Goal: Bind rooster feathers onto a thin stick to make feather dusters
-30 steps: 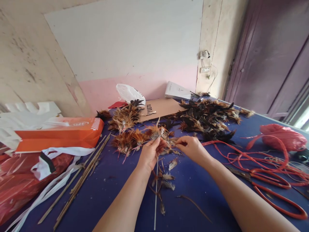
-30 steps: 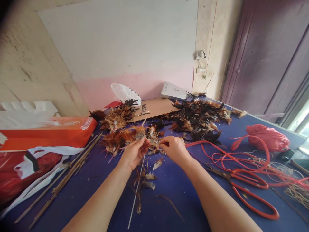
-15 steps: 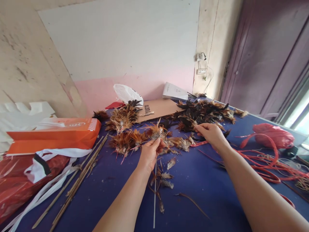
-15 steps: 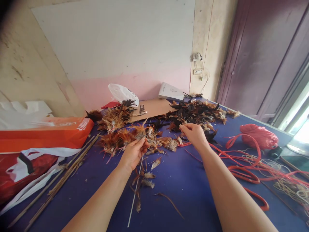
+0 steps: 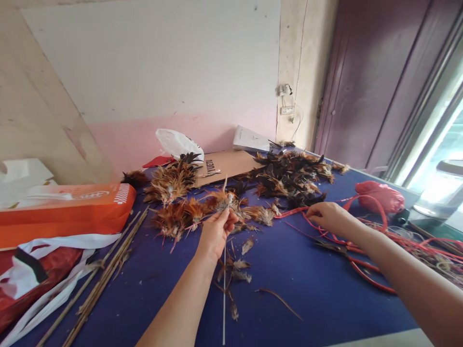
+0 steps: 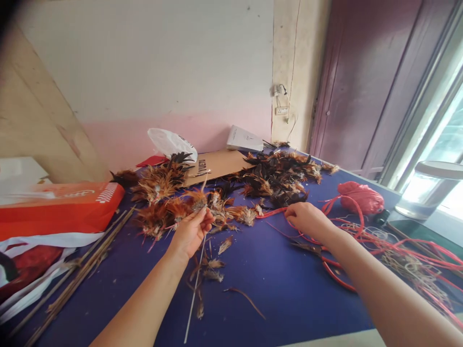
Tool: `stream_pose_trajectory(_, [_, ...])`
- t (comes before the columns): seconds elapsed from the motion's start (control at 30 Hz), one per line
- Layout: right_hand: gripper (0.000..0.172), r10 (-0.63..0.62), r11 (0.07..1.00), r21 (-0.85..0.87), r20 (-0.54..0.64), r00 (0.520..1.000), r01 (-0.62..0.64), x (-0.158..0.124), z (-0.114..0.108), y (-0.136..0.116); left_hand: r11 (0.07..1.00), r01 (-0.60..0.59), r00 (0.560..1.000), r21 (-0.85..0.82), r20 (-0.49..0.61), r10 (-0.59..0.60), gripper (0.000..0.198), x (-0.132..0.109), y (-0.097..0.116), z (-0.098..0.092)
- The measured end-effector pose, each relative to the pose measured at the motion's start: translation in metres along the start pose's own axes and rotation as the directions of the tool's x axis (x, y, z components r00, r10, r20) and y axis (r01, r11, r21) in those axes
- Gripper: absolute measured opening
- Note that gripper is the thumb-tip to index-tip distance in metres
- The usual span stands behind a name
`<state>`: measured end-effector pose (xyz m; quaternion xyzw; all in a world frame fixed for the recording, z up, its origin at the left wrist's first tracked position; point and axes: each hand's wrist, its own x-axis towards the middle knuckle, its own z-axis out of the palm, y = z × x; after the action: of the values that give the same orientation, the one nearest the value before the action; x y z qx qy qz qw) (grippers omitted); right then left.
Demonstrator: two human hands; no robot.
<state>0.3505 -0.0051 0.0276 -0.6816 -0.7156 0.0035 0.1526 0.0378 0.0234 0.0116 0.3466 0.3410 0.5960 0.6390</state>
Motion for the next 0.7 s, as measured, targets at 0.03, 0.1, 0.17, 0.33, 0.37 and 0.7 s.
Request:
stream_pose_trajectory(0.03, [0.021, 0.005, 0.999, -0.035, -0.028, 1.000, -0.006, -0.004, 0.000, 0.004, 1.000, 0.007, 1.000, -0.002, 0.005, -0.007, 0.018, 0.000, -0.001, 0.001])
stream_pose_trajectory(0.1, [0.025, 0.026, 0.993, -0.111, -0.104, 0.994, -0.038, -0.007, 0.000, 0.010, 1.000, 0.020, 1.000, -0.001, 0.017, -0.020, 0.016, -0.001, -0.003, 0.002])
stream_pose_trajectory(0.17, [0.029, 0.071, 0.978, -0.184, -0.144, 0.987, -0.097, -0.007, 0.002, 0.012, 1.000, 0.027, 0.999, 0.008, 0.032, -0.027, 0.015, -0.003, -0.004, 0.003])
stream_pose_trajectory(0.33, [0.028, 0.196, 0.953, -0.213, -0.103, 0.975, -0.214, -0.003, 0.007, 0.017, 0.998, 0.044, 0.994, 0.038, 0.094, -0.047, 0.014, -0.006, -0.005, 0.005])
stream_pose_trajectory(0.37, [0.027, 0.196, 0.960, -0.182, -0.113, 0.974, -0.214, -0.003, 0.007, 0.018, 0.998, 0.045, 0.993, 0.041, 0.111, -0.049, 0.013, -0.006, -0.005, 0.005])
stream_pose_trajectory(0.7, [0.016, -0.139, 0.954, 0.246, -0.152, 0.979, 0.173, -0.023, -0.011, -0.012, 0.994, 0.068, 0.957, 0.084, 0.274, -0.089, 0.011, -0.022, 0.013, 0.035])
